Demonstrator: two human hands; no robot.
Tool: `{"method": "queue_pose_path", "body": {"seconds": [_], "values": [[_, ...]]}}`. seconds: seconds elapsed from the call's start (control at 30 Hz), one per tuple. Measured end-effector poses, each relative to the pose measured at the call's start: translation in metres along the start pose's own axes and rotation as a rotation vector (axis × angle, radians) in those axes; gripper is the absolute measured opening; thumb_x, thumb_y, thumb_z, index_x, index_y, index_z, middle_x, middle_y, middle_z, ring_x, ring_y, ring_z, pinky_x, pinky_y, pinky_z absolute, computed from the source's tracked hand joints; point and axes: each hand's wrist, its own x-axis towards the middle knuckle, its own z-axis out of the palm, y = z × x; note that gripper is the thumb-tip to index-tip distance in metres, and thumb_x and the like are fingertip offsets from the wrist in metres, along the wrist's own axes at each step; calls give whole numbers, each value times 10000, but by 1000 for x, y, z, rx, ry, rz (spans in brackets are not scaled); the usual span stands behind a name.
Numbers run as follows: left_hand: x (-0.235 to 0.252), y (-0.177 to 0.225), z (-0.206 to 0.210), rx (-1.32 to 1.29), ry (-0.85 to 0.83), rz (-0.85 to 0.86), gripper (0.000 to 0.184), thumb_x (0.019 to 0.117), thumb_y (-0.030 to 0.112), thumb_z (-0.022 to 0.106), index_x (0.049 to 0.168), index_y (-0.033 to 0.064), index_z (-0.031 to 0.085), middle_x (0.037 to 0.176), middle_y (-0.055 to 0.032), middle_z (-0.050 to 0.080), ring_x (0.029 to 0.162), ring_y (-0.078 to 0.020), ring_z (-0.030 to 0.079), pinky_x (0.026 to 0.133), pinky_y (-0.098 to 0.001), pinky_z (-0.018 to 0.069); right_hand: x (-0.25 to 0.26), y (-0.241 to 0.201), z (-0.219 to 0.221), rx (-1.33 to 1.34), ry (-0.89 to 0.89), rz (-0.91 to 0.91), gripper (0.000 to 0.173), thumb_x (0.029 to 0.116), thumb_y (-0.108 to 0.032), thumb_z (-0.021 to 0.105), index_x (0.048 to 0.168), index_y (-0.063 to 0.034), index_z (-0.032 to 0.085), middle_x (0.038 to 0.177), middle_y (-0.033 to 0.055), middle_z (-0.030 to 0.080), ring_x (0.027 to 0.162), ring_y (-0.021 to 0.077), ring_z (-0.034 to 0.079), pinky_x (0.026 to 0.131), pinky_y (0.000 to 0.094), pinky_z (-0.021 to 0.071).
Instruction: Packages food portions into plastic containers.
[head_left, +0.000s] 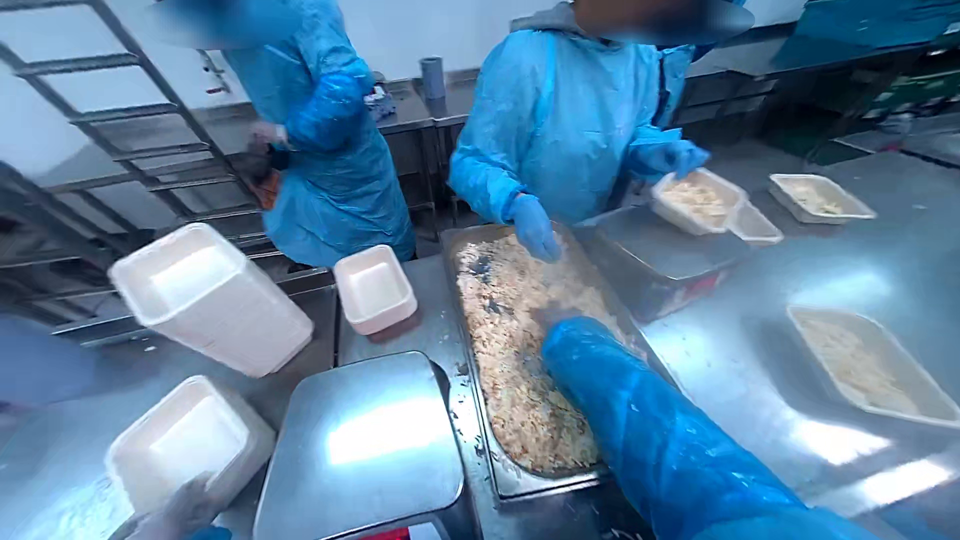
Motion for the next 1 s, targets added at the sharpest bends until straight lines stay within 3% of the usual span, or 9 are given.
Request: {"method": "queue_pose_path", "body": {"seconds": [0.13,0.23,0.3,0.37,0.5,0.6,0.7,0.83,1.0], "values": [[-19,17,-26,-54,-17,-44,501,931,439,687,1360,185,634,1395,-220,597,1393,-441,460,1104,-606,400,25,0,7,392,36,228,645,1048,-481,524,1486,-9,500,1501,271,508,1432,422,455,1169,590,369],[-29,16,-50,7,-27,83,497,942,485,640,1288,127,647,1293,-191,666,1352,-453,501,1105,-622,387,16,6,1,208,-95,47,505,1040,-175,579,1486,41,480,1518,290,479,1460,400,423,1207,538,327],[-36,9,-58,-26,51,128,433,1009,414,584,1321,119,637,1314,-178,663,1362,-419,509,1175,-594,313,-1,6,4,3,-127,-21,589,979,-180,670,1497,16,469,1493,281,506,1433,404,455,1179,554,361],[-49,0,-59,-155,270,190,365,1050,282,553,1345,88,646,1303,-184,676,1317,-392,564,1223,-578,232,-21,3,10,-60,-137,-22,657,947,-254,714,1497,12,472,1476,268,528,1410,393,484,1162,551,384],[-109,34,-57,-432,868,385,210,954,76,629,1074,-52,745,1025,-262,738,1011,-451,706,1105,-627,387,-81,-7,16,-15,-165,-74,644,960,-363,688,1477,-19,517,1457,253,553,1388,382,511,1154,572,389],[-128,79,-24,-495,1254,691,285,965,242,588,890,33,766,826,-141,756,770,-270,741,1044,-536,475,-93,1,22,-9,-226,-187,725,956,-367,713,1537,-29,440,1554,264,443,1468,385,409,1205,536,322],[-155,118,2,-575,1146,842,270,967,251,579,842,101,766,789,-66,760,755,-181,736,1107,-488,425,-119,18,19,93,-200,-209,809,911,-373,782,1575,-98,410,1620,253,345,1509,386,340,1233,511,293],[-182,128,3,-392,607,908,198,871,124,638,968,43,791,956,-136,776,943,-375,742,1089,-742,293,-137,20,43,-18,-142,-96,1162,634,-511,936,1602,-219,364,1598,235,379,1426,410,444,1135,579,414],[-147,106,4,-414,558,1050,849,803,687,603,1246,-35,666,1408,-324,548,1287,-554,524,1037,-763,339,-120,-6,51,22,-166,29,823,748,-333,889,1485,-206,545,1579,245,399,1320,503,513,1016,684,467]]}}
